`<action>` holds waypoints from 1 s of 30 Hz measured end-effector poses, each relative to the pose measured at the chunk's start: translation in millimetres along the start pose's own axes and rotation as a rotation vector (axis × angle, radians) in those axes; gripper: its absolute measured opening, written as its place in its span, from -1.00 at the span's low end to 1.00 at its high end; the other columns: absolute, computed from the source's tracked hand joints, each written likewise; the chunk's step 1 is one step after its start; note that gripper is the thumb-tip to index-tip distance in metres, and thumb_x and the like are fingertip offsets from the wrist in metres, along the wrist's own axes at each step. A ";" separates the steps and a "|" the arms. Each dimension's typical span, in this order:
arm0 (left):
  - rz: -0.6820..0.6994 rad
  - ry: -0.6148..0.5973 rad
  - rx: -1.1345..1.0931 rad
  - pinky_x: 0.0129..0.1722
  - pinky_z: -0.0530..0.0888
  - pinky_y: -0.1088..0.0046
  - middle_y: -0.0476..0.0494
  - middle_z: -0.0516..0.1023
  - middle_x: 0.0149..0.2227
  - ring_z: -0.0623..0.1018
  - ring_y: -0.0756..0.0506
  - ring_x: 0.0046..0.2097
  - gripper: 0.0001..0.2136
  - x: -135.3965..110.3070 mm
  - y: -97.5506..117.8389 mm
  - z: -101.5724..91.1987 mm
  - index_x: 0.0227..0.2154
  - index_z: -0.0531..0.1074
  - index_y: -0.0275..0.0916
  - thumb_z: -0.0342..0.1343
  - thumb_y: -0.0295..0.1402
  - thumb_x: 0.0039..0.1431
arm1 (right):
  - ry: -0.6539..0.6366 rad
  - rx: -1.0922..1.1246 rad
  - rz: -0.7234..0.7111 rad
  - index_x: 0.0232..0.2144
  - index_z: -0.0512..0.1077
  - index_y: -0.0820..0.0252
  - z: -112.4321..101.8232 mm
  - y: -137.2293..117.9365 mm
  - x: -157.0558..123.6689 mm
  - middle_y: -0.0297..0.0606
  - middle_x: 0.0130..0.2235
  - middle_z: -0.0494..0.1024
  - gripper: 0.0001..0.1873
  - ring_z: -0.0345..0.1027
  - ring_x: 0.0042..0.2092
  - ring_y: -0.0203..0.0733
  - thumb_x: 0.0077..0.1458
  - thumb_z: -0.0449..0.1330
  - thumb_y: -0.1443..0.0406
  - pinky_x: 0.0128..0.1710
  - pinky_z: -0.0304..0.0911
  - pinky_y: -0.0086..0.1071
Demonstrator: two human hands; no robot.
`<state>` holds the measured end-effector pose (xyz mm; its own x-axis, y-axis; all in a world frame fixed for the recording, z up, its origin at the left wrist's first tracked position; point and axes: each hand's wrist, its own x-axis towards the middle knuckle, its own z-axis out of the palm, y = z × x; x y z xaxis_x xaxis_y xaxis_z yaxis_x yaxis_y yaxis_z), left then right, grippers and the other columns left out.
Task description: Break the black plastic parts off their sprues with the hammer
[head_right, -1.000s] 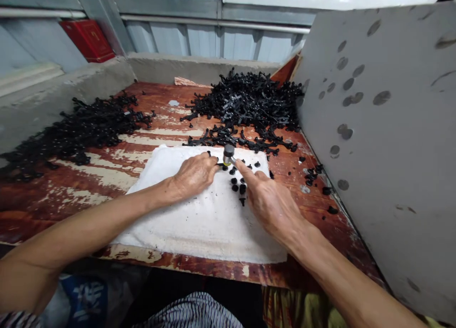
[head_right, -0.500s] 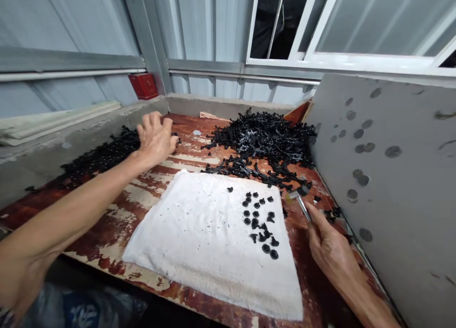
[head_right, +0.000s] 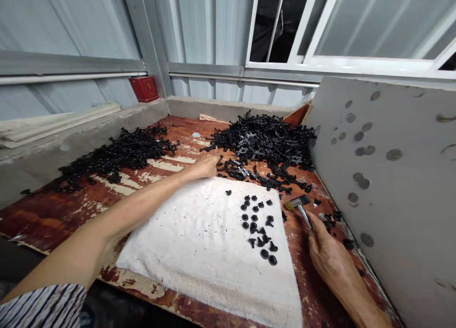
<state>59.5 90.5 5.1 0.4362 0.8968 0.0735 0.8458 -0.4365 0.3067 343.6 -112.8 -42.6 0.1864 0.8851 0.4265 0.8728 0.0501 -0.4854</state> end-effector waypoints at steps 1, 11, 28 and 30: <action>-0.007 0.014 -0.043 -0.11 0.43 0.25 -0.37 0.57 -0.13 0.53 -0.30 -0.03 -0.78 0.4 -1.5 -3.8 -0.21 0.46 -0.29 0.09 -0.47 0.04 | -0.042 -0.027 0.005 -0.12 0.45 -0.13 0.5 0.5 0.0 -0.20 -0.52 0.59 -0.70 0.51 -0.48 0.09 0.16 0.05 0.31 -0.55 0.30 -0.20; -0.164 -0.335 -1.034 -0.48 0.46 0.48 -0.10 0.57 -0.37 0.54 0.00 -0.42 -0.94 -53.5 9.5 -23.5 -0.39 0.35 -0.27 0.10 -0.49 0.06 | -0.160 -0.125 0.113 0.05 0.36 0.12 6.0 12.7 -2.5 -0.01 -0.34 0.62 -0.57 0.54 -0.30 0.13 0.20 -0.09 0.22 -0.40 0.33 -0.18; -0.346 -0.256 -1.168 -0.79 0.08 0.64 -0.08 0.55 -0.40 0.35 0.15 -0.68 -0.81 -57.1 34.4 5.1 -0.55 0.28 -0.27 0.11 -0.54 0.14 | -0.216 -0.176 0.185 0.14 0.28 0.35 9.9 15.9 -1.0 0.09 -0.16 0.61 -0.42 0.51 -0.16 0.17 0.16 -0.14 0.19 -0.22 0.37 -0.12; -0.305 -0.259 -1.120 -0.81 0.07 0.63 -0.10 0.56 -0.38 0.35 0.15 -0.68 -0.82 -57.4 39.0 7.0 -0.54 0.29 -0.27 0.08 -0.54 0.15 | -0.217 -0.177 0.184 0.14 0.29 0.36 9.8 14.7 -0.7 0.09 -0.18 0.61 -0.42 0.51 -0.16 0.18 0.15 -0.14 0.20 -0.21 0.37 -0.12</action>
<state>69.6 21.5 6.3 0.4213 0.8554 -0.3013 0.2422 0.2140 0.9463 351.8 -108.2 -57.5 0.2641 0.9507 0.1627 0.9021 -0.1838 -0.3905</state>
